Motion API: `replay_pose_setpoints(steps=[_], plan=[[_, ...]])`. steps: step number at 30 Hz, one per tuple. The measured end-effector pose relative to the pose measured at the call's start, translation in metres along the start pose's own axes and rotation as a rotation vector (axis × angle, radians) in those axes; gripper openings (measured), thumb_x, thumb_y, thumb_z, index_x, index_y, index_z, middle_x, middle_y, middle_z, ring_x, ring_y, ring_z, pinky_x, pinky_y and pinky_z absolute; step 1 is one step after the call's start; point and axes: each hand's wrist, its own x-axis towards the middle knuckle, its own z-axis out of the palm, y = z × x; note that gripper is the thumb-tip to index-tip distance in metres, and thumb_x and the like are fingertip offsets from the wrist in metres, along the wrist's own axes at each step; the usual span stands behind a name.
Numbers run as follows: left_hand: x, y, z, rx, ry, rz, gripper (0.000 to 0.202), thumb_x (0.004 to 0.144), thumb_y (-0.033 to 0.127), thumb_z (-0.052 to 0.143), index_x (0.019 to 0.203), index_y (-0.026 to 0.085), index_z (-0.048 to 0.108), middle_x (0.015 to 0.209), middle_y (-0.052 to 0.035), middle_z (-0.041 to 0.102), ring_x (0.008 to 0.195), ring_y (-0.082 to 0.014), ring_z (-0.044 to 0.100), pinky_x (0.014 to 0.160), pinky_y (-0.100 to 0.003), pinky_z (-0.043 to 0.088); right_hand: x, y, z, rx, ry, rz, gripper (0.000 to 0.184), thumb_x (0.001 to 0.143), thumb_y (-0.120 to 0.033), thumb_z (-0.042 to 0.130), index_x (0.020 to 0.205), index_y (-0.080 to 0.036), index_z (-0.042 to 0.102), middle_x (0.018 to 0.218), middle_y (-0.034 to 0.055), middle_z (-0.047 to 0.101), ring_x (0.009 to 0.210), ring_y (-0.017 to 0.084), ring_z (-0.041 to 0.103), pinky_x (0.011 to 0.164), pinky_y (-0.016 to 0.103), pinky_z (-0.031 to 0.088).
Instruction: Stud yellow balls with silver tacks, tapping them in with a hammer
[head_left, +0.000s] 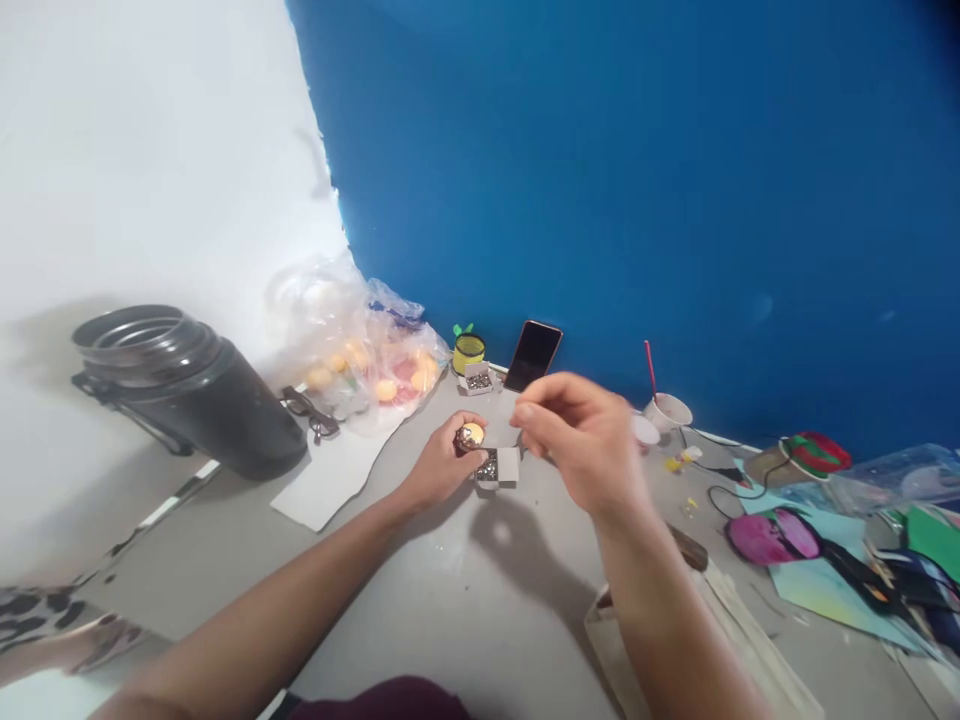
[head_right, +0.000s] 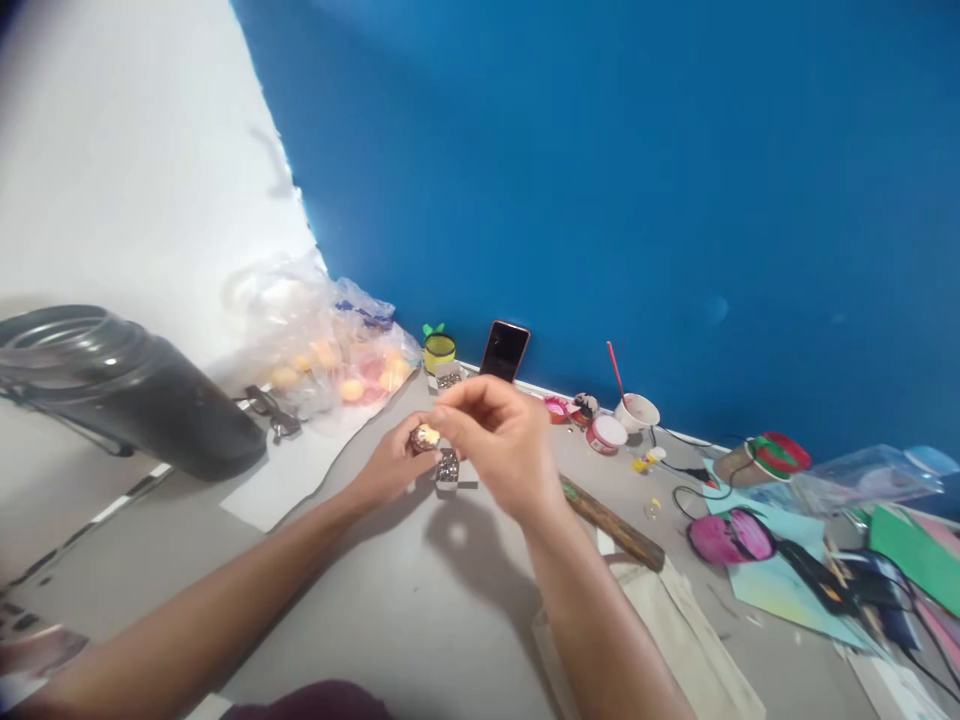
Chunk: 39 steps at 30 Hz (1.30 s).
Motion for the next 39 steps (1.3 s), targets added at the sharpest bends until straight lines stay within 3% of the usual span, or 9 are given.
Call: replay_pose_setpoints(steps=[4,8,11,14,18,23,27,34,39], plan=[[0.004,-0.001,-0.002,-0.066,-0.043,-0.015,0.044,0.075,0.025,0.068,0.116,0.018,0.057,0.081,0.0022,0.058,0.069,-0.0123,0.052,0.063,-0.025,0.041,0.018,0.078,-0.012,-0.050,-0.017,0.347,0.028,0.068,-0.041,0.082,0.073,-0.015,0.073,0.070,0.0027,0.071,0.049,0.007,0.047,0.048,0.024,0.038],[0.007,-0.003,-0.003,-0.107,0.006,-0.010,0.047,0.073,0.025,0.073,0.115,0.017,0.056,0.094,-0.0015,0.063,0.077,-0.0136,0.057,0.070,-0.027,0.045,0.014,0.109,-0.023,-0.004,0.010,0.413,0.029,0.065,-0.041,0.081,0.080,-0.016,0.076,0.074,0.0040,0.074,0.049,0.007,0.046,0.049,0.024,0.037],[0.006,0.000,-0.003,-0.082,0.040,0.009,0.038,0.072,0.023,0.073,0.108,0.017,0.060,0.090,-0.0001,0.061,0.074,-0.0124,0.054,0.068,-0.026,0.044,0.013,0.116,-0.026,0.000,0.010,0.401,0.027,0.065,-0.041,0.081,0.075,-0.016,0.075,0.074,0.0047,0.074,0.049,0.008,0.046,0.049,0.024,0.036],[0.004,0.005,-0.002,-0.118,0.040,0.029,0.042,0.072,0.023,0.073,0.113,0.018,0.063,0.095,-0.0010,0.062,0.079,-0.0130,0.056,0.072,-0.026,0.046,0.015,0.121,-0.028,0.060,0.025,0.391,0.030,0.063,-0.041,0.084,0.077,-0.017,0.074,0.074,0.0050,0.074,0.051,0.009,0.048,0.049,0.024,0.038],[0.003,0.011,-0.002,-0.283,0.009,-0.058,0.052,0.074,0.026,0.077,0.123,0.018,0.059,0.104,-0.0048,0.066,0.086,-0.0146,0.061,0.078,-0.029,0.049,0.017,0.126,-0.029,0.134,0.050,0.379,0.032,0.061,-0.042,0.088,0.074,-0.018,0.071,0.068,0.0023,0.071,0.048,0.008,0.046,0.046,0.023,0.035],[0.005,0.010,-0.004,-0.467,-0.039,-0.123,0.052,0.072,0.026,0.082,0.120,0.019,0.061,0.113,-0.0077,0.068,0.082,-0.0123,0.062,0.075,-0.027,0.050,0.016,0.127,-0.030,0.246,0.046,0.396,0.037,0.060,-0.047,0.090,0.071,-0.017,0.072,0.071,0.0043,0.070,0.051,0.007,0.046,0.046,0.022,0.034],[0.003,0.013,-0.004,-0.451,-0.053,-0.127,0.049,0.071,0.024,0.082,0.116,0.019,0.063,0.104,-0.0045,0.067,0.074,-0.0091,0.058,0.068,-0.024,0.047,0.015,0.127,-0.029,0.314,-0.011,0.421,0.038,0.059,-0.045,0.093,0.079,-0.018,0.075,0.076,0.0064,0.074,0.053,0.007,0.048,0.047,0.022,0.036],[0.001,0.015,-0.001,-0.329,-0.038,-0.134,0.043,0.073,0.022,0.078,0.111,0.020,0.057,0.093,-0.0007,0.067,0.065,-0.0082,0.053,0.059,-0.023,0.043,0.012,0.128,-0.026,0.308,-0.048,0.389,0.035,0.063,-0.044,0.091,0.078,-0.018,0.074,0.074,0.0028,0.071,0.050,0.006,0.045,0.046,0.022,0.036],[0.003,0.016,-0.008,-0.683,-0.189,-0.191,0.039,0.069,0.019,0.078,0.105,0.017,0.064,0.098,-0.0056,0.066,0.065,-0.0086,0.050,0.057,-0.025,0.039,0.013,0.124,-0.028,0.320,-0.057,0.399,0.036,0.061,-0.044,0.092,0.078,-0.018,0.073,0.071,0.0014,0.069,0.051,0.007,0.044,0.047,0.022,0.035]])
